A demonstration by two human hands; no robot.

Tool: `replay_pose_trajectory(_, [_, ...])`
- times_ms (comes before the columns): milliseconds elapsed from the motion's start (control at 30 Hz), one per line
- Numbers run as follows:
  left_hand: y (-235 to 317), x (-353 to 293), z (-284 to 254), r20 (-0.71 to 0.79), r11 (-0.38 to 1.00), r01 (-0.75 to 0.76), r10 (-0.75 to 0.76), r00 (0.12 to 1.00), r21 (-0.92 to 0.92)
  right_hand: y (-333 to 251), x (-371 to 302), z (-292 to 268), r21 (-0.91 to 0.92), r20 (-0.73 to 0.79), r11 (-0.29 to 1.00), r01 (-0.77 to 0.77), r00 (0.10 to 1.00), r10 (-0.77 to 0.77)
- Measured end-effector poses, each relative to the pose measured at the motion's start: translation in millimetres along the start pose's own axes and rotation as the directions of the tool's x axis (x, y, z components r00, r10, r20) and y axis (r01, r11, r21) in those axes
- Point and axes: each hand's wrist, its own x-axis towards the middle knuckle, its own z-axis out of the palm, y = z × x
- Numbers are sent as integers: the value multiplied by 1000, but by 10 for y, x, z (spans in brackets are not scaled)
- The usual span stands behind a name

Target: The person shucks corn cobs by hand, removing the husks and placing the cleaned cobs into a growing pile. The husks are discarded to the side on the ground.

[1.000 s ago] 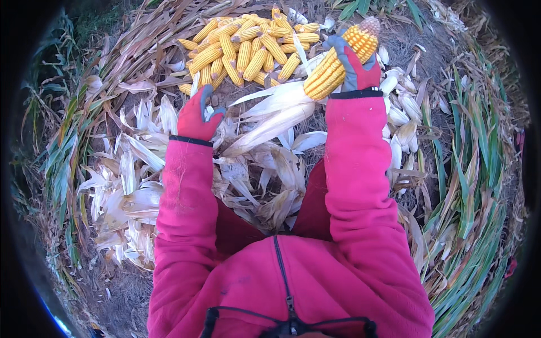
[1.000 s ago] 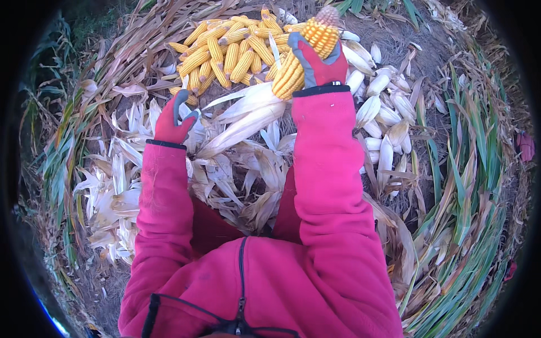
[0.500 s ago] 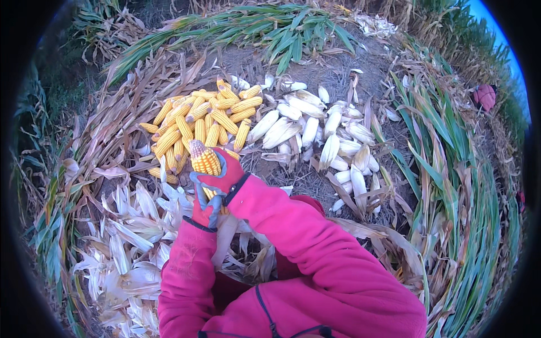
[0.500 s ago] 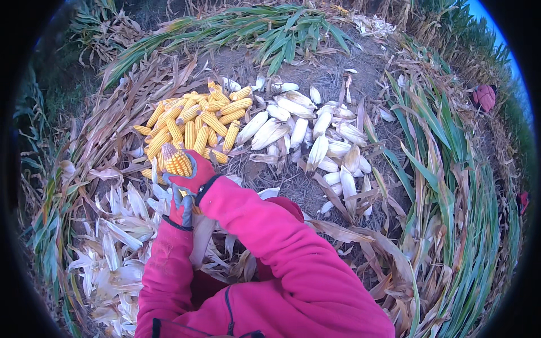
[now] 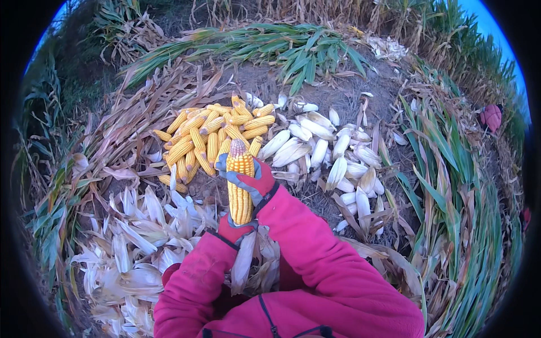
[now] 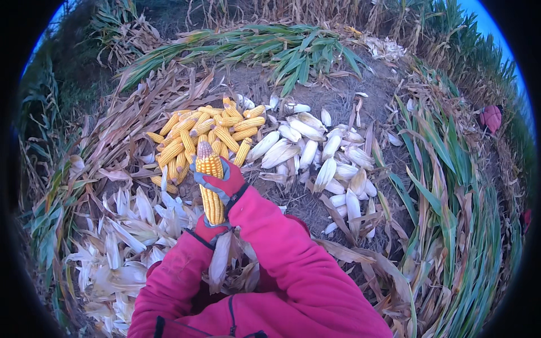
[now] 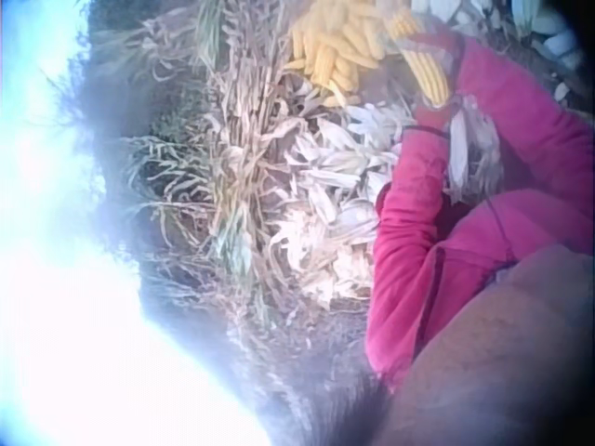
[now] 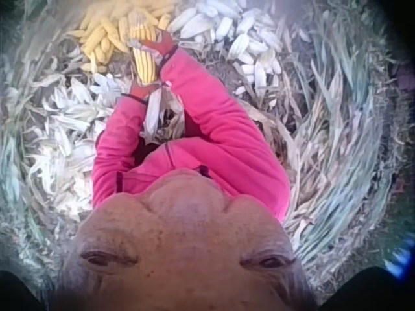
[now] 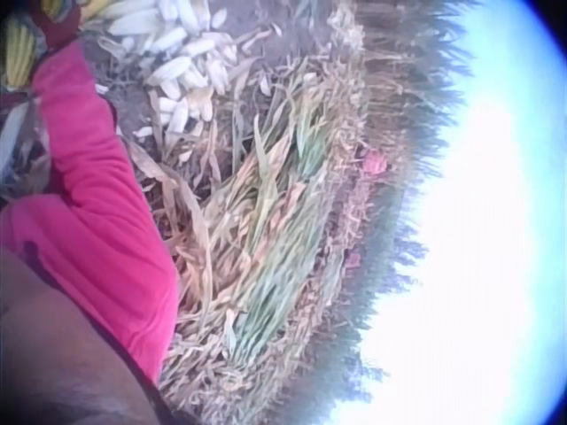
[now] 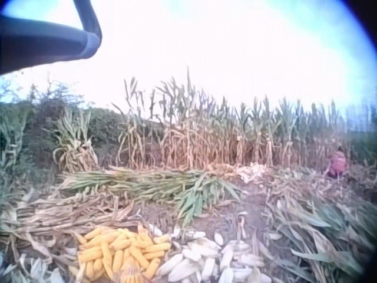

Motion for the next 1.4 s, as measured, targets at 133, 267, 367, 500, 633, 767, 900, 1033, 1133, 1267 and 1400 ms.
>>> replay_pose_trajectory(133, [-1415, 215, 268, 24, 465, -352, 576, 817, 812, 354, -23, -67, -385, 148, 921, 59, 989, -2])
replay_pose_trajectory(267, [-2235, 336, 307, 3, 343, -296, 649, 761, 891, -98, -158, 252, -602, 248, 777, 188, 968, -41])
replay_pose_trajectory(367, [-1828, 337, 417, 78, 456, -351, 516, 853, 818, -99, -255, 294, -689, 315, 683, 242, 949, -19])
replay_pose_trajectory(500, [-1193, 208, 295, 153, 527, -346, 375, 914, 777, 213, -610, 727, -794, 607, 266, 547, 687, 399])
replay_pose_trajectory(633, [-519, 36, 195, 183, 611, -309, 260, 948, 729, 124, -340, 381, -724, 265, 618, 306, 951, -160])
replay_pose_trajectory(767, [47, -125, 177, -49, 742, -154, 244, 969, 653, 0, -64, -18, -147, -181, 985, -85, 982, 58])
replay_pose_trajectory(900, [233, -139, 93, 189, 565, -497, 514, 836, 659, -2, -46, -152, 425, -140, 844, -326, 898, 417])
replay_pose_trajectory(1033, [379, -324, 263, 487, 443, -572, 300, 820, 690, -6, 44, -294, 570, -290, 803, -178, 870, 398])
replay_pose_trajectory(1133, [98, -387, 294, 554, 435, -589, 221, 803, 680, -47, 165, -499, 567, -491, 822, 58, 825, 281])
replay_pose_trajectory(1267, [282, -480, 52, 502, 519, -506, 162, 849, 689, -225, 159, -991, 302, -615, 951, 64, 775, 143])
replay_pose_trajectory(1400, [811, -532, -353, 411, 552, -477, 248, 877, 684, 31, -216, -2003, -188, -559, 982, -8, 823, -101])
